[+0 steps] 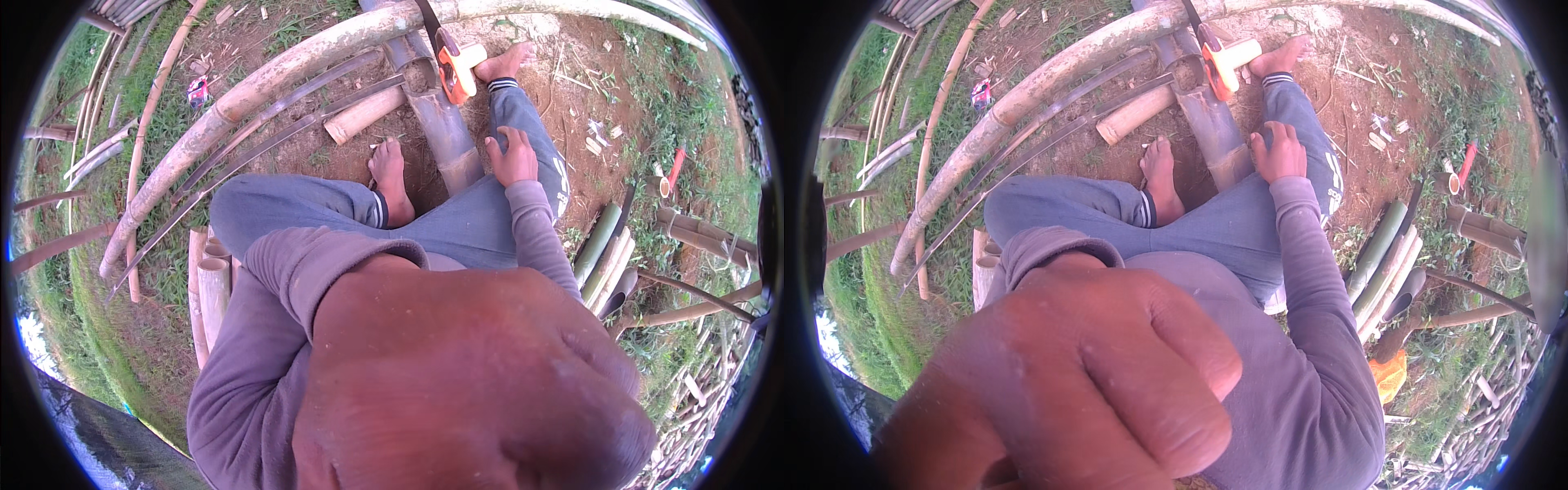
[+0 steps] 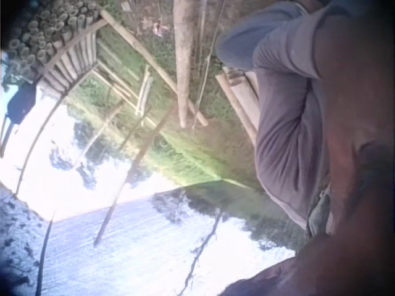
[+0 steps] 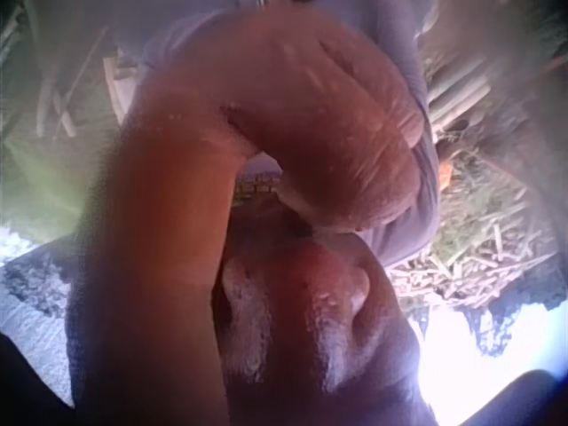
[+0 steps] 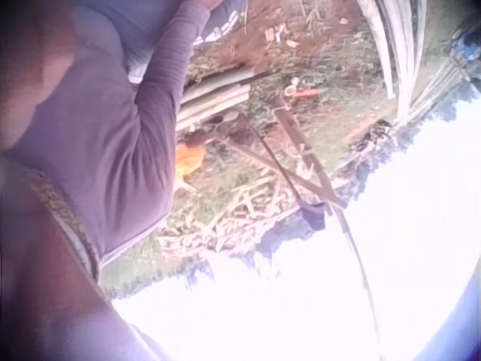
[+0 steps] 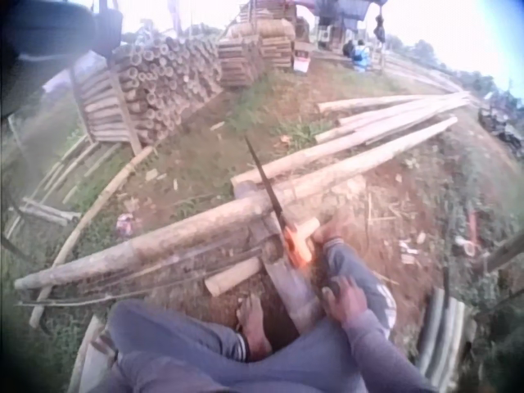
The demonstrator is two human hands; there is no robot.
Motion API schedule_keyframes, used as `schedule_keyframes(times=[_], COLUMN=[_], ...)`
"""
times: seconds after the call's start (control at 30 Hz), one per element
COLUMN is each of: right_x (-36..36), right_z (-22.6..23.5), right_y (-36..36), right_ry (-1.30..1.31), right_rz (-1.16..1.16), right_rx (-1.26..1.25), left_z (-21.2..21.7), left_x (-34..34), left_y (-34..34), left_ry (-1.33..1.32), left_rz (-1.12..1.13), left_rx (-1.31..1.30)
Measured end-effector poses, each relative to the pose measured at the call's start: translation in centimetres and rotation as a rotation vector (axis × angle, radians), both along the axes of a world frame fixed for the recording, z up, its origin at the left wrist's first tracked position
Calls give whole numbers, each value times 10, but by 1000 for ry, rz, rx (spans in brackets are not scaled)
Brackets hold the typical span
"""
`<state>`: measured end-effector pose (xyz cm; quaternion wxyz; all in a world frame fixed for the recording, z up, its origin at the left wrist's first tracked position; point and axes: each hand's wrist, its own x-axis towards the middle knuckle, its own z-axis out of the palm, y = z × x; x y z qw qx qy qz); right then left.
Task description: The person sits on the ground and uses a hand saw to cut long bamboo poles into shorter sections. The person positions each pole, saws through it, and places the cut pieces onto a nearby stack.
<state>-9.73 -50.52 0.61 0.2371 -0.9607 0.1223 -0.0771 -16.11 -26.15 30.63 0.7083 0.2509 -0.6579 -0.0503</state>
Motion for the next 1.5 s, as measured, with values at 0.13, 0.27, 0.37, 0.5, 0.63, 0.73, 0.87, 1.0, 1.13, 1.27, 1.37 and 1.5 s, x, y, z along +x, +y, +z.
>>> schedule_keyframes(times=[0.13, 0.27, 0.37, 0.5, 0.63, 0.73, 0.87, 1.0, 1.13, 1.27, 1.37, 1.5], right_x=[-2, 1, 0, 3, -16, -35, -42, -43, -47, -22, 2, 9], right_z=[-2, -1, 1, 12, 157, 297, 346, 360, 362, 368, 410, 470], right_y=[-2, -1, 0, 2, 17, 40, 67, 76, 73, 61, 65, 78], right_ry=[32, 74, 49, -159, -775, -1158, -1070, -1019, -959, -900, -867, -915], right_rz=[8, 2, -4, 9, 149, 686, 958, 995, 997, 914, 810, 741], right_rx=[-10, -9, -16, 173, 528, 310, 92, 67, 55, 81, 96, 153], left_z=[2, 3, 2, -1, -5, 23, 43, 65, 83, 117, 153, 193], left_x=[5, 10, 18, 29, 63, 68, 82, 82, 82, 83, 75, 62], left_y=[0, 3, 8, 33, 63, 89, 110, 133, 160, 185, 215, 230], left_ry=[8, -6, -20, -86, -165, -267, -363, -431, -465, -523, -471, -426], left_rz=[17, 39, 59, 169, 316, 491, 610, 765, 962, 1265, 1525, 1739], left_rx=[15, 52, 95, 211, 374, 454, 473, 495, 503, 554, 517, 402])
